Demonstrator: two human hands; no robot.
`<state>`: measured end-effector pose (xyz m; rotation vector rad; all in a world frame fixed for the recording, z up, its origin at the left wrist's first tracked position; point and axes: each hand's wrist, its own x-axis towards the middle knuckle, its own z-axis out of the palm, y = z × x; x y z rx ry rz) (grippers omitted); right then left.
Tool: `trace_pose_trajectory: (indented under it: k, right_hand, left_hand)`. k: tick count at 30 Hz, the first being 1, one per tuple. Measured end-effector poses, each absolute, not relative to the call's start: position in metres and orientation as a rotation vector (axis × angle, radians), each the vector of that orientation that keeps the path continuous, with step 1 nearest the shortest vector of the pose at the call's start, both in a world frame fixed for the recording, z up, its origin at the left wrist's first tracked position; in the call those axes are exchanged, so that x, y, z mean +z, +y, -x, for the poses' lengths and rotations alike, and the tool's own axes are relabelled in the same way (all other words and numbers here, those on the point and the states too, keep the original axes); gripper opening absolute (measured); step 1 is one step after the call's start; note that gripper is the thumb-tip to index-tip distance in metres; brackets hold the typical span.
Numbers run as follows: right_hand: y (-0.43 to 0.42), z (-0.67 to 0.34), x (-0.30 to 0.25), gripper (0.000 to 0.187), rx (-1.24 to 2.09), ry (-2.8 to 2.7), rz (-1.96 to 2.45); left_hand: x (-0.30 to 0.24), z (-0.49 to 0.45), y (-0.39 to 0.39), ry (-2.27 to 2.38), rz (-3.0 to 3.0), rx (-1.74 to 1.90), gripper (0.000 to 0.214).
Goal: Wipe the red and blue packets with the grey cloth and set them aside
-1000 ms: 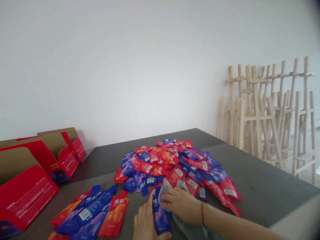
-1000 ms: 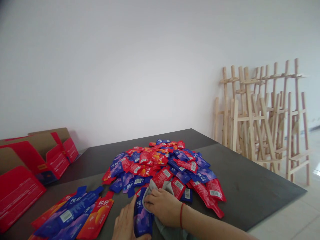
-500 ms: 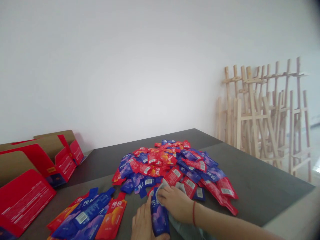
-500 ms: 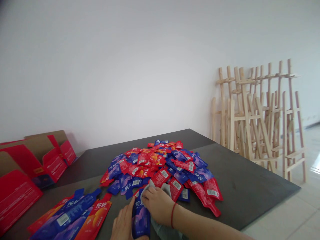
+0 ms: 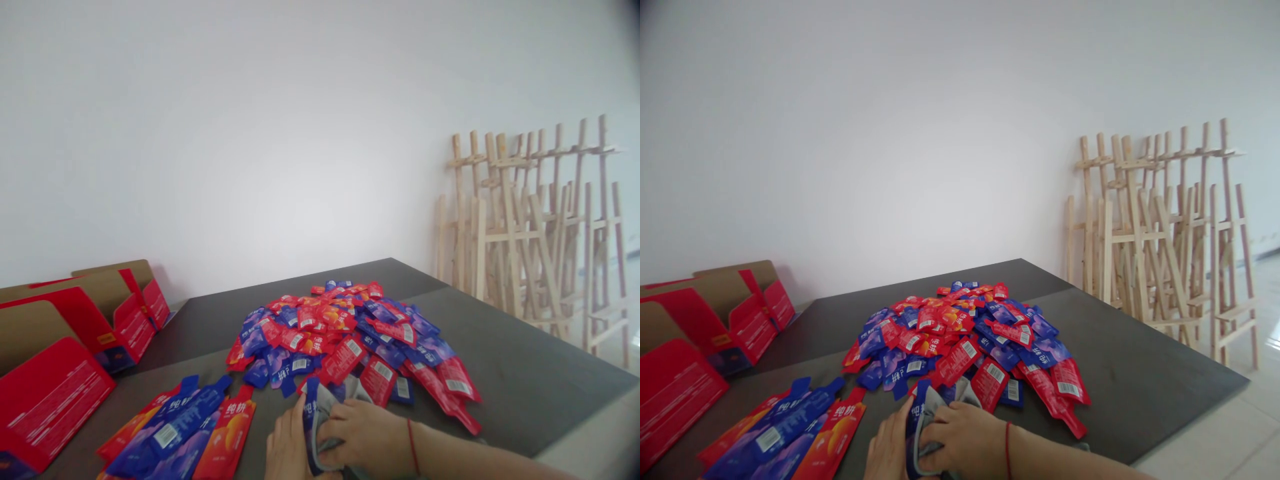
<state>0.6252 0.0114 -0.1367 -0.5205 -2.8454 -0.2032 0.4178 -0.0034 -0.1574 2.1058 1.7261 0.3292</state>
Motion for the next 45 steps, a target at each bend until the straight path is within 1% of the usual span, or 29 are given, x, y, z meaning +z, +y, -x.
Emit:
trace_pose_trajectory:
  k: [3, 5, 10, 15, 19, 21, 25, 28, 31, 36, 40, 45]
  right_hand:
    - [0.014, -0.631, -0.135, 0.028, -0.183, -2.830, 0.718]
    - [0.015, -0.627, -0.135, 0.031, -0.190, -2.829, 0.754]
    - [0.011, -0.612, -0.142, 0.015, -0.183, -2.823, 0.489]
    - [0.015, -0.629, -0.150, 0.023, -0.152, -2.807, 0.486]
    - [0.018, -0.647, -0.153, 0.021, -0.059, -2.780, 0.587]
    - [0.017, -0.648, -0.155, 0.022, -0.012, -2.749, 0.685]
    - [0.015, -0.640, -0.161, 0.024, 0.080, -2.691, 0.846]
    - [0.016, -0.636, -0.165, 0.021, 0.135, -2.651, 0.882]
    - [0.017, -0.636, -0.166, 0.019, 0.159, -2.634, 0.886]
    - [0.017, -0.635, -0.163, 0.018, 0.158, -2.648, 0.892]
    - [0.015, -0.635, -0.162, 0.019, 0.174, -2.634, 0.892]
    - [0.015, -0.636, -0.164, 0.019, 0.182, -2.624, 0.896]
  left_hand:
    - [-0.155, -0.419, -0.006, 1.741, -2.109, 0.332, 0.110]
    - [-0.154, -0.420, -0.006, 1.743, -2.110, 0.348, 0.110]
    - [-0.156, -0.420, -0.006, 1.732, -2.132, 0.372, 0.113]
    - [-0.153, -0.418, -0.007, 1.735, -2.125, 0.315, 0.111]
    - [-0.150, -0.414, -0.004, 1.751, -2.093, 0.321, 0.109]
    - [-0.151, -0.413, 0.001, 1.729, -2.061, 0.373, 0.103]
    - [-0.155, -0.412, 0.015, 1.701, -2.025, 0.459, 0.065]
    - [-0.149, -0.400, 0.023, 1.744, -2.068, 0.429, 0.052]
    - [-0.133, -0.370, 0.027, 1.946, -2.120, 0.392, 0.048]
    - [-0.107, -0.313, 0.025, 2.364, -2.012, 0.187, 0.051]
    - [-0.109, -0.288, 0.025, 2.510, -1.986, 0.131, 0.048]
    - [-0.113, -0.282, 0.027, 2.619, -2.075, 0.076, 0.040]
